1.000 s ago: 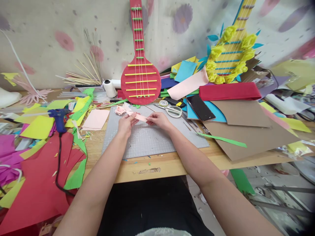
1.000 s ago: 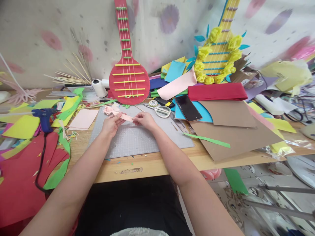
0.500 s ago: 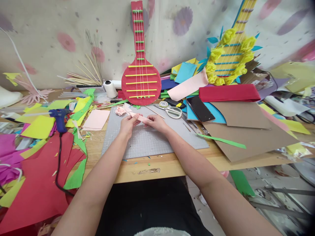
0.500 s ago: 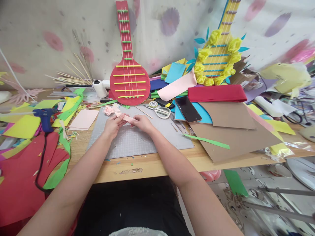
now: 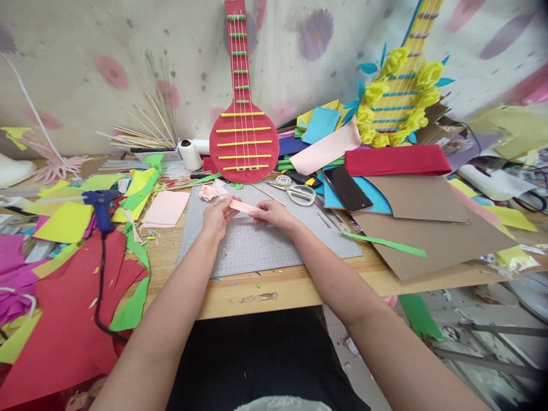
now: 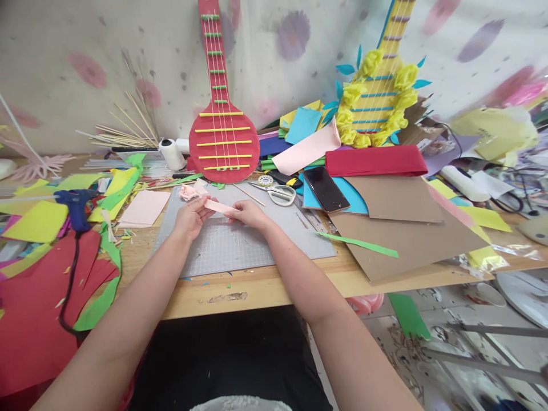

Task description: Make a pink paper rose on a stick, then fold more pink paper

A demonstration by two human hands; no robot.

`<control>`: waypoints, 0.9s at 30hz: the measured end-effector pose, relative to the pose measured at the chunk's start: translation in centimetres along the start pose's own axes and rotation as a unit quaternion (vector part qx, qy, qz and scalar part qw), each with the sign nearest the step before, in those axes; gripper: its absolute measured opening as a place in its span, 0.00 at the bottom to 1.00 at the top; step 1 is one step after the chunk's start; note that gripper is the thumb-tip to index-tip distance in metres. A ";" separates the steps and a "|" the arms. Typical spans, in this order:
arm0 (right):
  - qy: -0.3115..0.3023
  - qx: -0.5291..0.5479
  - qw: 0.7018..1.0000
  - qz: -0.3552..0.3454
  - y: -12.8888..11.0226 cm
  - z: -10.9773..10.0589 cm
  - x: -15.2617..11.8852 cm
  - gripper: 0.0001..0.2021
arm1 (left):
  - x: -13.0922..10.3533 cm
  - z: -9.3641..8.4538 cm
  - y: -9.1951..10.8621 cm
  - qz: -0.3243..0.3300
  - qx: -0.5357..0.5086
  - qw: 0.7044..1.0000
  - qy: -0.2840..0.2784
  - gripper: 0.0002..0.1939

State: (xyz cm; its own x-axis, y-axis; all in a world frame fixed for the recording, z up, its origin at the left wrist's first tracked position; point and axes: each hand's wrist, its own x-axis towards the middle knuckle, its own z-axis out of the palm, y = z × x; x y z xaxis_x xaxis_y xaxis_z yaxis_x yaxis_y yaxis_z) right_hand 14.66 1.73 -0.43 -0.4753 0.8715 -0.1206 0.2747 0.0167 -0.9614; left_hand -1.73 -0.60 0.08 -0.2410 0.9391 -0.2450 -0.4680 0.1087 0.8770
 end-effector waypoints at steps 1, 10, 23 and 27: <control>-0.001 0.002 1.000 0.002 0.0 0.0 0.0 0.11 | 0.1 -0.1 0.0 0.004 0.003 1.000 -0.002 0.06; -0.004 0.020 1.000 -0.003 0.5 -0.1 0.2 0.11 | 0.2 -0.3 0.2 0.020 0.023 1.000 0.001 0.12; 0.000 0.031 0.999 -0.018 0.7 -0.7 0.4 0.09 | -0.4 0.4 -0.2 0.023 0.097 0.995 0.004 0.07; 0.001 0.027 1.000 -0.012 0.4 -0.8 0.2 0.09 | -0.3 0.4 -0.3 0.025 0.097 0.995 0.009 0.07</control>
State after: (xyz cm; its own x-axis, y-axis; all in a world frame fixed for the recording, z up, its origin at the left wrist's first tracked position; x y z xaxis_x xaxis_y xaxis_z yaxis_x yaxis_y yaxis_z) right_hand 15.35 2.32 -0.61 -0.4794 0.8723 -0.0962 0.2170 0.0116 -0.9761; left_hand -1.13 -0.79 0.08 -0.2754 0.9395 -0.2038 -0.2826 0.1235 0.9513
